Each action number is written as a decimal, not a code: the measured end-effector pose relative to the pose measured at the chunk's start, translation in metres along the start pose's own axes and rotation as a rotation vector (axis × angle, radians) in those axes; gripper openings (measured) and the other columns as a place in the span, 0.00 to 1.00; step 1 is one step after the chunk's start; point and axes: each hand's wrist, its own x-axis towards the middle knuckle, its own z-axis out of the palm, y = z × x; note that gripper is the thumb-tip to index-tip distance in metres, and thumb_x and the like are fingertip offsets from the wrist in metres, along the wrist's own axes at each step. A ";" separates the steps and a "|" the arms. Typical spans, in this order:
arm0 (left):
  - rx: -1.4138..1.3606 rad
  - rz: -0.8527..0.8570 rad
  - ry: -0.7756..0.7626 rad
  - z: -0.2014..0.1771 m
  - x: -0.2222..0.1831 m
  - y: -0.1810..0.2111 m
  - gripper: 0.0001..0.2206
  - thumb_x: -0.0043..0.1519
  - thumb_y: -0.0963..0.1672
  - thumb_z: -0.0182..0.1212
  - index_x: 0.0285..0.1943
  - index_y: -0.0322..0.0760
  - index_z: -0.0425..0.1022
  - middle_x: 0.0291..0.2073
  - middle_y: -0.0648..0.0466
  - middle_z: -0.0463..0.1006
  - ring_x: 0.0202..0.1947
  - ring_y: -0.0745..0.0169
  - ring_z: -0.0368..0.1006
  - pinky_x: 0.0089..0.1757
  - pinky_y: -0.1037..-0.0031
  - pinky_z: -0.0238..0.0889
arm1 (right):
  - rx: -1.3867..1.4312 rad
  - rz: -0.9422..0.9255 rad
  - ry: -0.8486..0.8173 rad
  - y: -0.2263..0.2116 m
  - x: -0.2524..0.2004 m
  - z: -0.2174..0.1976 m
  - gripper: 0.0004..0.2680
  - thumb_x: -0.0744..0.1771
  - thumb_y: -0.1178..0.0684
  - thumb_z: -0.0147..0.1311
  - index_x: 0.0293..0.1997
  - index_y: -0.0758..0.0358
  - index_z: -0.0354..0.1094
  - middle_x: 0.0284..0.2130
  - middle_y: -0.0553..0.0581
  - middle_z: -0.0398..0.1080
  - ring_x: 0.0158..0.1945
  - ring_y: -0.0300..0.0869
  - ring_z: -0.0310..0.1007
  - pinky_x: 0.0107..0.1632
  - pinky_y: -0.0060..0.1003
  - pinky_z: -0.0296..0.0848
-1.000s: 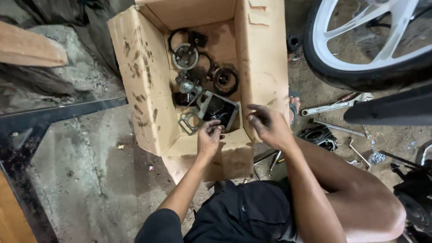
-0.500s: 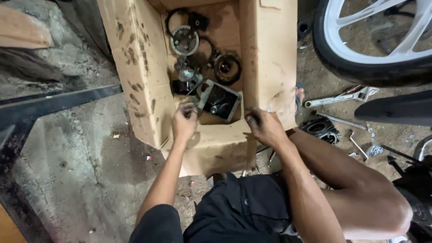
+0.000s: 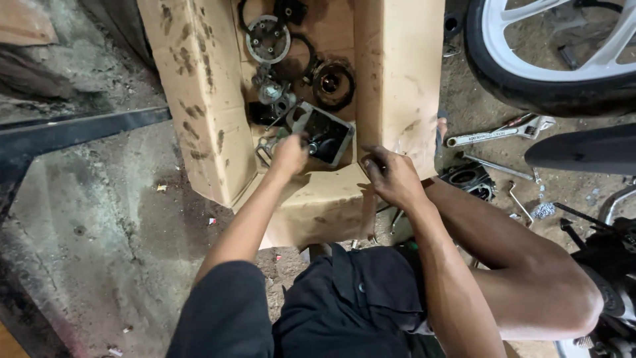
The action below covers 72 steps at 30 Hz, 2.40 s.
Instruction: The person sits on the floor of a motorcycle repair workshop and works on a cylinder head removed from a motorcycle. They use a screwdriver on the part, fit a component into it, drive fasteners with a cordless drill, tap with a hammer, and handle a bracket and other small parts from a cardboard box.
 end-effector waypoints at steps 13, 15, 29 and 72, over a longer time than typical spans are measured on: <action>0.249 0.153 -0.159 0.010 0.018 0.048 0.15 0.60 0.44 0.62 0.55 0.39 0.81 0.51 0.40 0.80 0.53 0.35 0.77 0.51 0.48 0.72 | 0.006 -0.002 -0.012 0.002 0.003 0.003 0.13 0.66 0.53 0.53 0.57 0.58 0.74 0.39 0.64 0.79 0.47 0.64 0.77 0.49 0.62 0.74; 0.145 0.154 -0.215 -0.024 -0.006 0.069 0.15 0.61 0.44 0.63 0.56 0.35 0.79 0.50 0.39 0.81 0.55 0.36 0.76 0.52 0.49 0.72 | 0.012 0.001 -0.005 0.003 0.004 0.001 0.14 0.66 0.53 0.53 0.58 0.58 0.74 0.40 0.63 0.80 0.47 0.63 0.78 0.49 0.60 0.74; -0.126 -0.003 0.071 -0.080 -0.027 0.032 0.15 0.57 0.50 0.67 0.49 0.44 0.80 0.43 0.46 0.83 0.53 0.43 0.77 0.52 0.51 0.70 | 0.005 -0.051 0.033 0.002 0.002 0.006 0.14 0.67 0.55 0.54 0.59 0.61 0.73 0.37 0.65 0.79 0.45 0.64 0.78 0.47 0.59 0.74; 0.273 0.167 0.123 0.005 0.021 0.040 0.25 0.58 0.44 0.60 0.65 0.35 0.64 0.41 0.39 0.80 0.42 0.33 0.81 0.39 0.45 0.76 | -0.073 -0.096 0.005 0.012 -0.001 0.002 0.14 0.66 0.54 0.53 0.56 0.62 0.73 0.38 0.66 0.79 0.45 0.65 0.78 0.47 0.62 0.75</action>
